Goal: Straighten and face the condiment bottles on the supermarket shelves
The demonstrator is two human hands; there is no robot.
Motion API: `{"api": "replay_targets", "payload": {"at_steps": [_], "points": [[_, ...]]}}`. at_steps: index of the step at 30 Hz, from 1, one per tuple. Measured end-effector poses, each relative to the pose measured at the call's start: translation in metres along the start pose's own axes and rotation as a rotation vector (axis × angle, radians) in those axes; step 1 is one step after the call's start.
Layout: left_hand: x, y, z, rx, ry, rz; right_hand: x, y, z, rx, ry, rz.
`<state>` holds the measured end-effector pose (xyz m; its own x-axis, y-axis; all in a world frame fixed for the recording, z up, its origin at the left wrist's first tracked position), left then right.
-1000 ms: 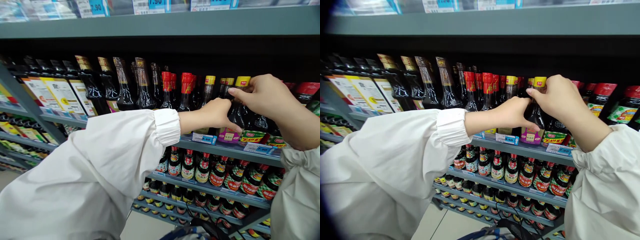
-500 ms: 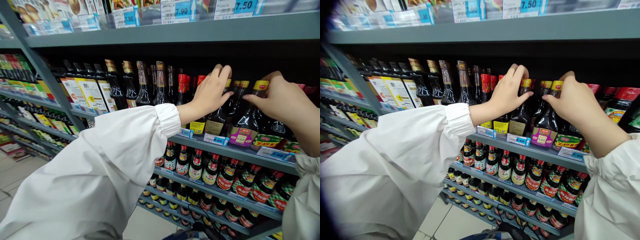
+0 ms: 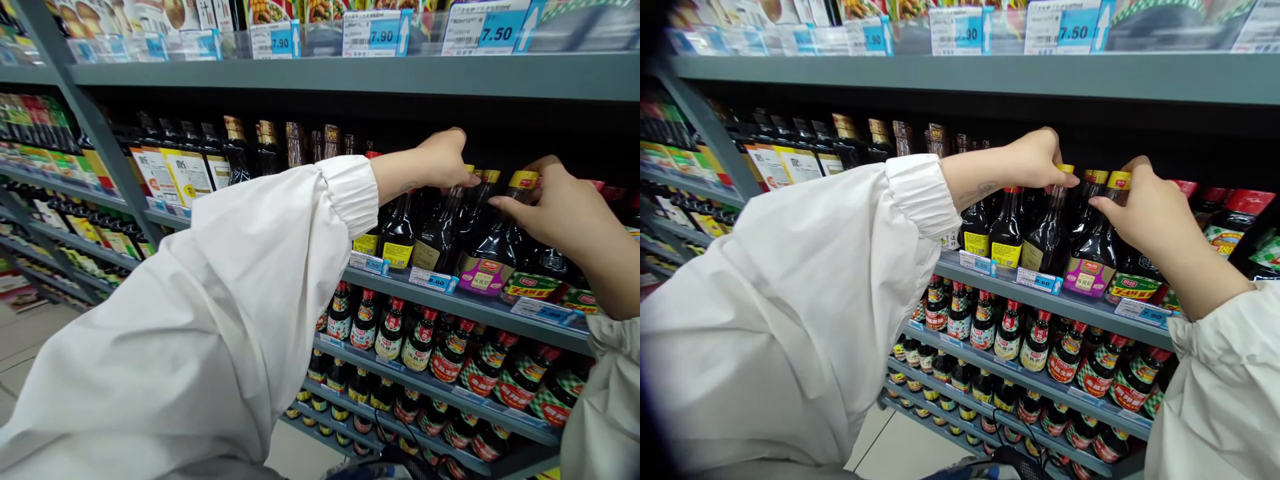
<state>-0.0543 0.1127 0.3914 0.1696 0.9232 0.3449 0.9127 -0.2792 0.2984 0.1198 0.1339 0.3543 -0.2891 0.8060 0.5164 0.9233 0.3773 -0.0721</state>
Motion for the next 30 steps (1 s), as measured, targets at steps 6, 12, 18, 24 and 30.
{"api": "replay_targets", "payload": {"at_steps": [6,12,18,24,30], "points": [[0.006,-0.006,0.0,-0.041,-0.059,0.108,0.007,0.008,-0.005,0.075,-0.057,-0.037],[0.0,-0.019,0.009,-0.137,0.149,0.189,0.012,0.002,-0.006,-0.02,-0.08,-0.019],[-0.033,-0.016,0.03,-0.22,0.398,0.183,0.012,0.0,-0.005,-0.055,-0.048,-0.042],[-0.051,-0.008,0.043,-0.199,0.577,0.176,-0.012,-0.014,-0.009,-0.03,0.109,-0.102],[-0.049,-0.005,0.056,-0.202,0.653,0.148,-0.043,-0.046,0.012,0.072,0.23,-0.665]]}}
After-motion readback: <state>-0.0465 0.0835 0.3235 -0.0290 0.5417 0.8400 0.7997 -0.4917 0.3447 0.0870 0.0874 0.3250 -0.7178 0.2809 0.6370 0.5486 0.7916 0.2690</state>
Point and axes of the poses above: each hand's wrist, its own x-axis towards the middle knuckle, its own z-axis out of the palm, y = z × x, the point moved 5 cm from there along x, towards the middle knuckle, and after that the axes turned 11 degrees about -y, right-handed, at the moved point
